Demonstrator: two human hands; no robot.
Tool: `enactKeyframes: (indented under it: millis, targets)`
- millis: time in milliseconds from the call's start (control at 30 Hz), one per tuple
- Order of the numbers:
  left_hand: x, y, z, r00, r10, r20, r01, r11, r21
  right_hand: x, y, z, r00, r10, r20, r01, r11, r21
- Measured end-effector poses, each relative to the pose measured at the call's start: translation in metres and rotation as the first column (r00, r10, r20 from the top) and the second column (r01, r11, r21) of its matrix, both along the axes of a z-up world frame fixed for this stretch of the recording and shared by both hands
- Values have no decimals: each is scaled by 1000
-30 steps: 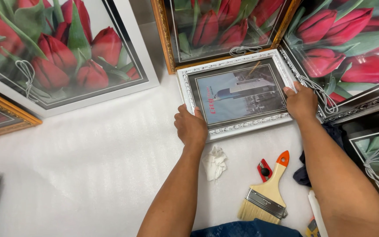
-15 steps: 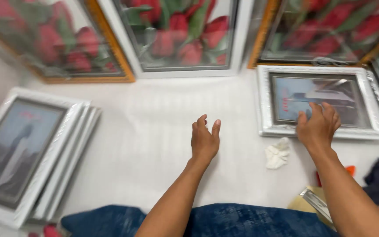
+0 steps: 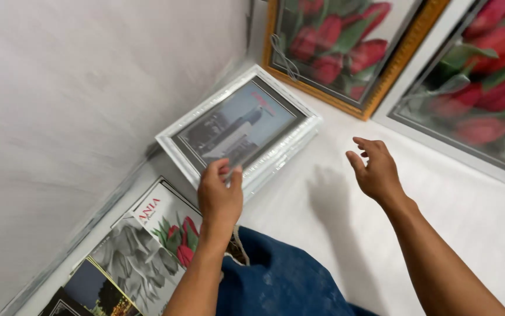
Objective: Framing a picture by cleaning the glass, peeling protective film, and assembling the frame components.
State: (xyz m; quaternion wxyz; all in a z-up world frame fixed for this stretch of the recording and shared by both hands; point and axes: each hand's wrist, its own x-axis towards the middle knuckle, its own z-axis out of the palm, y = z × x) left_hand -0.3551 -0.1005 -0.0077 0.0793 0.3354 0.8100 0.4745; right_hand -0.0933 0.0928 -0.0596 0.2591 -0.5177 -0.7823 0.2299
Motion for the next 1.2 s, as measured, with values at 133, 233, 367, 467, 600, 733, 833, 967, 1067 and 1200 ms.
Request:
enactKeyframes:
  millis: [133, 233, 367, 467, 600, 733, 833, 967, 1067, 1200]
  targets:
    - [-64, -15, -55, 947, 277, 161, -252, 954, -162, -90, 44, 4, 994, 91, 62, -90, 996, -9]
    - [-88, -10, -83, 901, 319, 293, -265, 941, -212, -134, 79, -7, 975, 121, 187, -117, 993, -30]
    - [-89, 5, -79, 865, 301, 402, -261, 953, -151, -161, 106, -16, 959, 79, 272, -78, 997, -16]
    - [-86, 12, -76, 860, 315, 401, -289, 949, -126, -165, 130, -37, 965, 35, 258, -37, 999, 4]
    - [-82, 19, -79, 858, 339, 386, -308, 941, -141, -163, 145, -51, 978, 12, 210, -11, 1000, -4]
    - [-80, 23, -76, 858, 345, 381, -314, 938, -145, -164, 148, -48, 984, 21, 176, -14, 999, -41]
    - [-80, 24, -76, 862, 356, 362, -333, 935, -126, -166, 146, -49, 985, 23, 172, -15, 999, -45]
    - [-80, 22, -78, 860, 362, 360, -355, 931, -88, -165, 150, -54, 997, -25, 72, 28, 999, -38]
    - [-92, 20, -89, 877, 349, 329, -365, 931, -14, -161, 141, -49, 996, -30, -85, 21, 994, -103]
    - [-96, 11, -82, 903, 322, 284, -358, 930, 82, -153, 108, -26, 946, -38, -323, -48, 965, -256]
